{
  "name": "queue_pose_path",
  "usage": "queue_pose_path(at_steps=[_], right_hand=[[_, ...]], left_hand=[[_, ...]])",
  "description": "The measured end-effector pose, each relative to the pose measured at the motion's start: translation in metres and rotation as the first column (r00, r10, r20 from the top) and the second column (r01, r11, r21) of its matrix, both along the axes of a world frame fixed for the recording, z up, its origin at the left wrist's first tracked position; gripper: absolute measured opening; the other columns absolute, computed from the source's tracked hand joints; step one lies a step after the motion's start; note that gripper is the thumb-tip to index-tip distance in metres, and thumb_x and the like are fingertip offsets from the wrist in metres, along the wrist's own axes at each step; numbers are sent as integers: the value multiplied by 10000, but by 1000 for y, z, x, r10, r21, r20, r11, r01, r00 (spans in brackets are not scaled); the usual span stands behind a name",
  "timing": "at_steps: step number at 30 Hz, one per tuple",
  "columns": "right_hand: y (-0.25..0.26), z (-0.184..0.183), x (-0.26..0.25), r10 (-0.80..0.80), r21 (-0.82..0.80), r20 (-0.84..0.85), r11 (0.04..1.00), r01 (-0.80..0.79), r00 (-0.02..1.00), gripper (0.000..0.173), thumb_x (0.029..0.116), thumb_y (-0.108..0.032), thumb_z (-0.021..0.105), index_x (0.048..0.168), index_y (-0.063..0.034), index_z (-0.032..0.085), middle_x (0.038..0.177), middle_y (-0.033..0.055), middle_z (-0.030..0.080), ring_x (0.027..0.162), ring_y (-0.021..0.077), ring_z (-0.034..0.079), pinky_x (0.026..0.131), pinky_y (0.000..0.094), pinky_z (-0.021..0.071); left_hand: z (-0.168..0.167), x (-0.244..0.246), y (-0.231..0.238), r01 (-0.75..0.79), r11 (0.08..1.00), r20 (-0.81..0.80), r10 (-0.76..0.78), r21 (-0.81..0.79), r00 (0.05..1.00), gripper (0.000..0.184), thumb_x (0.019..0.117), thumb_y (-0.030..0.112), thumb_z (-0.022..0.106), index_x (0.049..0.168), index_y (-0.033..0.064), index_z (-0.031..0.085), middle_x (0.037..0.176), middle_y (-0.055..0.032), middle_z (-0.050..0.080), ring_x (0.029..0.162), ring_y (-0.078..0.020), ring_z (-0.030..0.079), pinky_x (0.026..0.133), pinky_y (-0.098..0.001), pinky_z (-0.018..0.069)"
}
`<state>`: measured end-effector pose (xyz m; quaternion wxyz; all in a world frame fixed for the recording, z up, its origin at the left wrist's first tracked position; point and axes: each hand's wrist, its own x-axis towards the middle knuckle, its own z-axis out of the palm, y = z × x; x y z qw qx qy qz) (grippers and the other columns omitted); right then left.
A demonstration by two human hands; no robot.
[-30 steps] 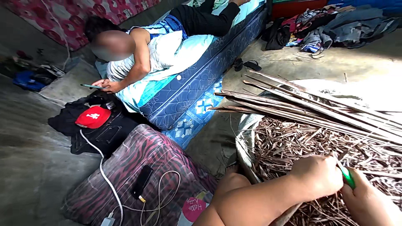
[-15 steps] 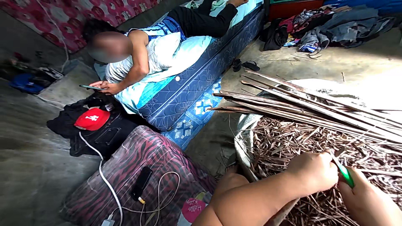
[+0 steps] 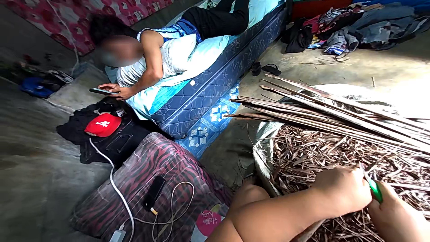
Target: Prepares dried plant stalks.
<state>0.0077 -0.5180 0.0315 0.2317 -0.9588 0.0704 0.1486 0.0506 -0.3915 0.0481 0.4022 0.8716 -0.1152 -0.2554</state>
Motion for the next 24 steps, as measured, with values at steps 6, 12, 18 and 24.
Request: queue_pose_path(at_steps=[6, 12, 18, 24], right_hand=[[-1, -1, 0, -18, 10, -16, 1000, 18, 1000, 369, 1022, -89, 449, 1341, 73, 540, 1069, 369, 670, 1005, 572, 665, 808, 727, 487], [-4, 1, 1, -4, 20, -25, 1000, 4, 1000, 374, 1010, -79, 443, 1334, 77, 545, 1057, 364, 672, 996, 571, 663, 796, 722, 487], [-1, 2, 0, -9, -4, -45, 1000, 9, 999, 363, 1022, -86, 425, 1329, 70, 540, 1046, 355, 678, 992, 558, 674, 795, 708, 498], [-2, -1, 2, -32, -9, -55, 999, 32, 998, 371, 1022, -88, 433, 1347, 59, 536, 1080, 363, 671, 1015, 563, 667, 808, 720, 493]], left_hand=[[0, -1, -3, 8, 999, -10, -7, 32, 1000, 356, 1082, 131, 396, 1319, -25, 611, 1238, -213, 675, 1175, -352, 655, 961, -560, 518], [2, 5, 2, 0, 1000, -22, 0, 8, 1000, 344, 1088, 144, 393, 1283, -21, 624, 1194, -221, 685, 1139, -365, 667, 929, -590, 520], [3, 7, 7, -16, 1000, -33, 16, 10, 999, 394, 1091, 149, 385, 1412, 11, 568, 1254, -211, 675, 1185, -354, 653, 976, -582, 505], [1, 3, -1, -12, 999, -14, 13, 30, 1000, 360, 1088, 146, 390, 1323, -8, 616, 1226, -208, 681, 1168, -351, 658, 955, -574, 516]])
